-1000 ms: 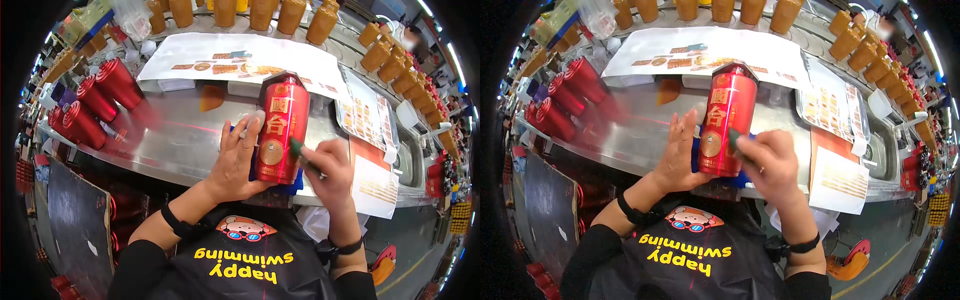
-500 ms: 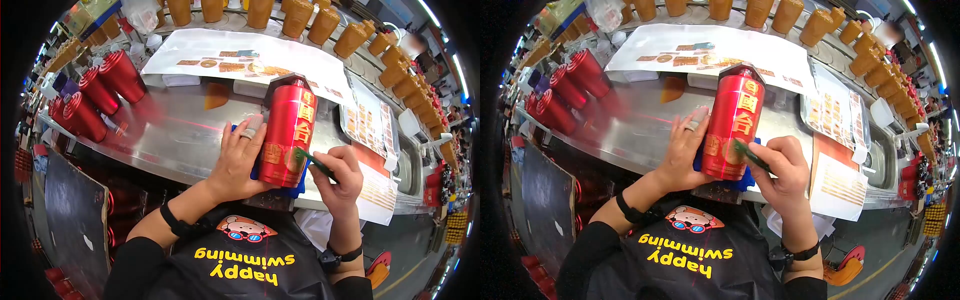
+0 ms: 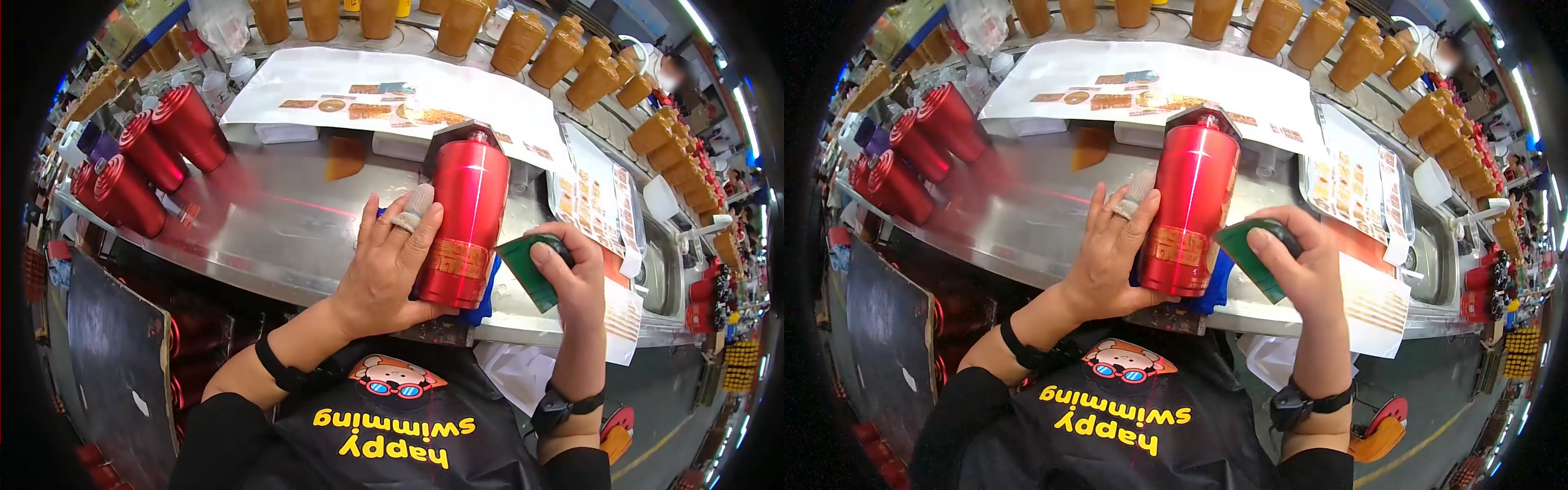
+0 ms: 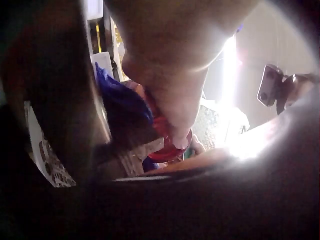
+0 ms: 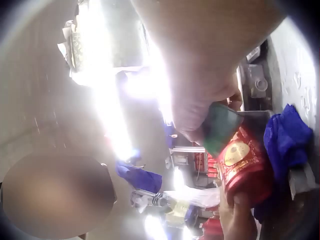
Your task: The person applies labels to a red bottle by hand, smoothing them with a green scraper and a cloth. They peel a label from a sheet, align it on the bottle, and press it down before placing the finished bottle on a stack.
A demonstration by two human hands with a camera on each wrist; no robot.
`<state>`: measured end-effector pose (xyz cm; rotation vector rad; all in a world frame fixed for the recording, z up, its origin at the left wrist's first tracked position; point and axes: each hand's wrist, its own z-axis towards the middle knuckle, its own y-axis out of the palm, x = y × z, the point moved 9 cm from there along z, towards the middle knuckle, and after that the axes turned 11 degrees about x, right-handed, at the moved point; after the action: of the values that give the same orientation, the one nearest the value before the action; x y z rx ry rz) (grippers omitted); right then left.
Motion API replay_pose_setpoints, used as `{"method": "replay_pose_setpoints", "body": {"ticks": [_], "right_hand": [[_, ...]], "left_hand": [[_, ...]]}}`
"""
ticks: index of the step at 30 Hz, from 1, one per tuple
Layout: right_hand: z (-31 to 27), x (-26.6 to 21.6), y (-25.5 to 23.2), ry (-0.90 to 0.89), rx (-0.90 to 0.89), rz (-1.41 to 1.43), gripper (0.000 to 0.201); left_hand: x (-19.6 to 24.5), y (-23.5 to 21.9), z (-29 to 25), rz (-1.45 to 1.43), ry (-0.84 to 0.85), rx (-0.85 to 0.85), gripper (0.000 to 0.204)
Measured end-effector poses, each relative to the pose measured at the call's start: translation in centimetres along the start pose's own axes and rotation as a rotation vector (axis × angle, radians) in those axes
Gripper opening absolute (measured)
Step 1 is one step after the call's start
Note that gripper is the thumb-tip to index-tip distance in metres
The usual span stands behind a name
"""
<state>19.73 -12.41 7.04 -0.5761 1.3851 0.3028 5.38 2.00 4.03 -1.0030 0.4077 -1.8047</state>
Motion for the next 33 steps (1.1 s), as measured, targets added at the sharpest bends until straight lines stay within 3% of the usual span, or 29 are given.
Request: {"method": "replay_pose_setpoints", "body": {"ticks": [1,4,7,11,14,15,18,20,22,23,33], "right_hand": [[0.6,-0.5,0.1,-0.009,-0.038,-0.044,0.016],[1.9,-1.3,0.7,-0.064,-0.098,-0.088,0.018],[2.1,-1.2,1.3,-0.029,-0.098,0.021,0.018],[1.6,0.3,0.9,-0.002,-0.024,0.101,0.018],[0.5,0.7,0.1,-0.053,0.151,0.150,0.019],[0.1,0.5,-0.3,-0.156,0.162,-0.018,0.024],[-0.9,0.8,1.0,-0.277,0.172,0.009,0.031],[-1.7,0.9,2.7,-0.214,0.119,-0.092,0.040],[-1.6,0.5,3.7,-0.458,0.154,-0.425,0.056],[-1.5,1.1,4.1,-0.369,0.135,-0.319,0.073],[-0.9,2.2,5.2,-0.307,0.093,-0.247,0.075]], "left_hand": [[0.0,-0.1,0.1,-0.006,0.000,-0.005,0.112],[-1.7,0.7,-0.5,-0.524,-0.203,-0.061,0.100],[-3.8,1.6,-0.4,-0.873,-0.476,0.066,0.091],[-3.9,3.1,-0.4,-0.771,-0.557,0.021,0.087],[-3.8,3.3,-0.1,-0.720,-0.537,0.019,0.088],[-3.7,3.3,0.0,-0.709,-0.534,0.018,0.088],[-3.6,3.1,0.0,-0.727,-0.534,0.024,0.085],[-3.6,3.2,-0.1,-0.810,-0.545,0.043,0.080],[-3.4,3.2,-0.1,-0.846,-0.543,0.046,0.075],[-3.3,3.1,-0.1,-0.863,-0.543,0.048,0.072],[-4.3,3.2,-0.5,-0.910,-0.581,0.039,0.065]]}}
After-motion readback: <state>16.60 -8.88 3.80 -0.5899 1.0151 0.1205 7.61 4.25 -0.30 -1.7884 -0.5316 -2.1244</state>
